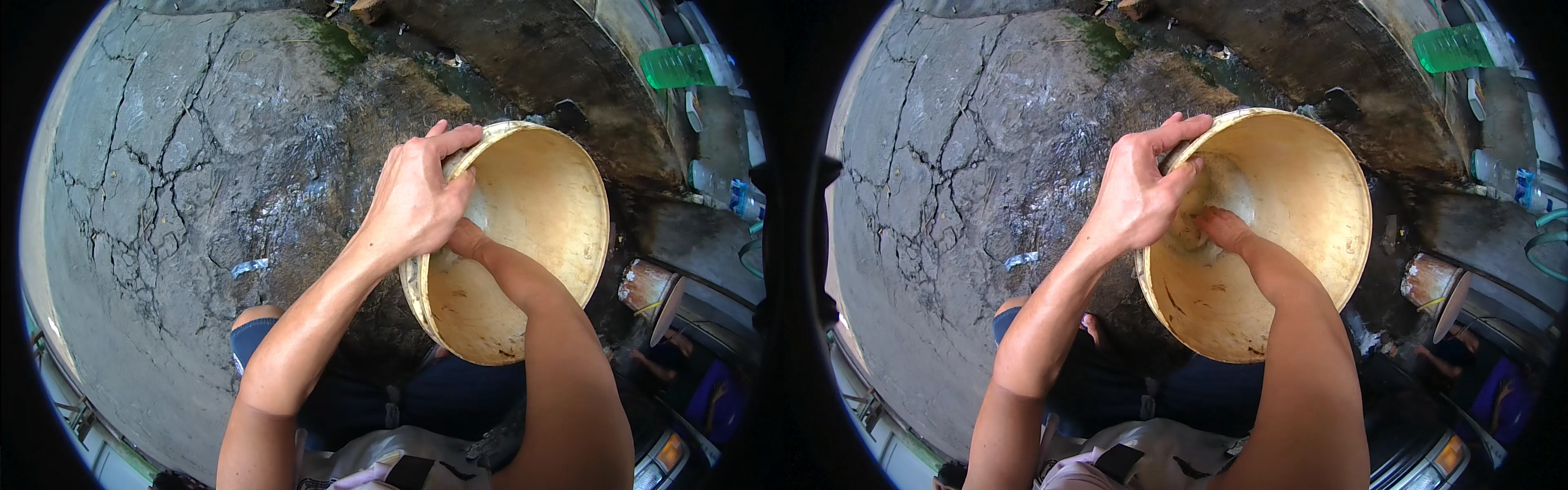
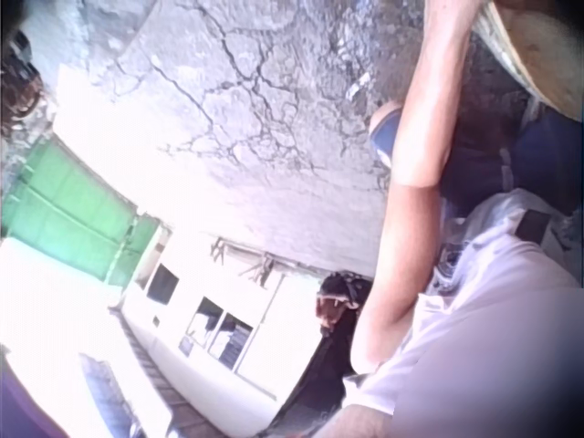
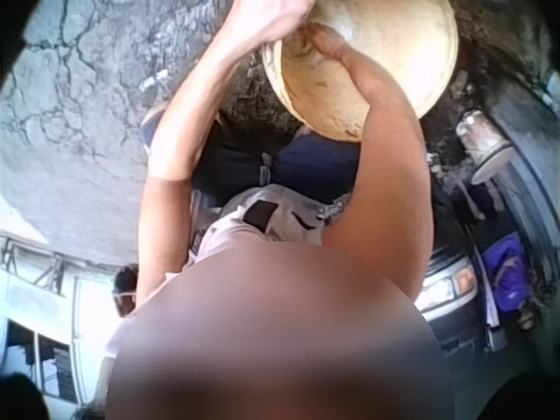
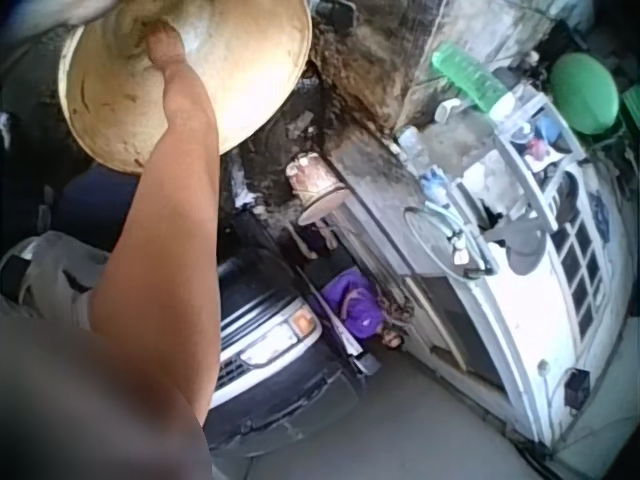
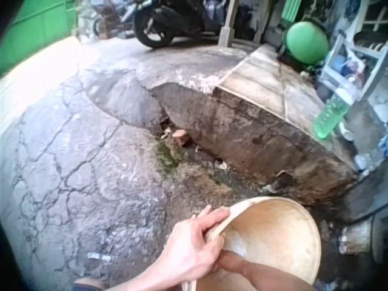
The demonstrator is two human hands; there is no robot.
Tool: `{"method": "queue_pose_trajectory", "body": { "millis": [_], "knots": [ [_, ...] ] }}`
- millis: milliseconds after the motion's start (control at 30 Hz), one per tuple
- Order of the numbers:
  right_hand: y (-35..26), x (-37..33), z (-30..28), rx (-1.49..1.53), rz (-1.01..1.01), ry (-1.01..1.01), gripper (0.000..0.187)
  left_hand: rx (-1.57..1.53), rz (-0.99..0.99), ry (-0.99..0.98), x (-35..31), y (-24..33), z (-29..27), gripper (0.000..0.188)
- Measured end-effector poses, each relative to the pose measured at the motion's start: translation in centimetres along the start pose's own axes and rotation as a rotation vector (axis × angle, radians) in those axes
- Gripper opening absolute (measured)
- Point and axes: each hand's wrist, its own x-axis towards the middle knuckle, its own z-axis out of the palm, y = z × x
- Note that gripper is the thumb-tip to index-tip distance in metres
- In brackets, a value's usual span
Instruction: The person scrubs the inside of a yellow bucket with a sponge, rinses it with water from a hose, adds liquid soap, and continues scrubbing and rinsing. The bucket is handled repeatedly and set down on the ground between steps.
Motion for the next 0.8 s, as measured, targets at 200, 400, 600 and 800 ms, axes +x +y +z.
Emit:
{"method": "queue_pose_trajectory", "body": {
  "millis": [200,400,600,800],
  "knots": [
    [-1.0,4.3,3.6,0.175,0.598,0.321,0.030,0.015,0.026,-0.010,0.1,0.0,0.4,0.046],
    [-2.2,0.5,4.2,0.019,-0.280,0.144,0.027,-0.009,0.000,-0.013,0.2,-0.4,-0.1,0.046],
    [2.6,1.6,1.6,0.070,0.558,0.146,0.027,0.010,0.039,-0.017,0.1,-0.4,-0.1,0.047],
    [-4.8,6.9,1.6,0.208,0.419,0.151,0.027,0.026,0.025,-0.040,0.2,-0.2,0.1,0.048]
  ]
}}
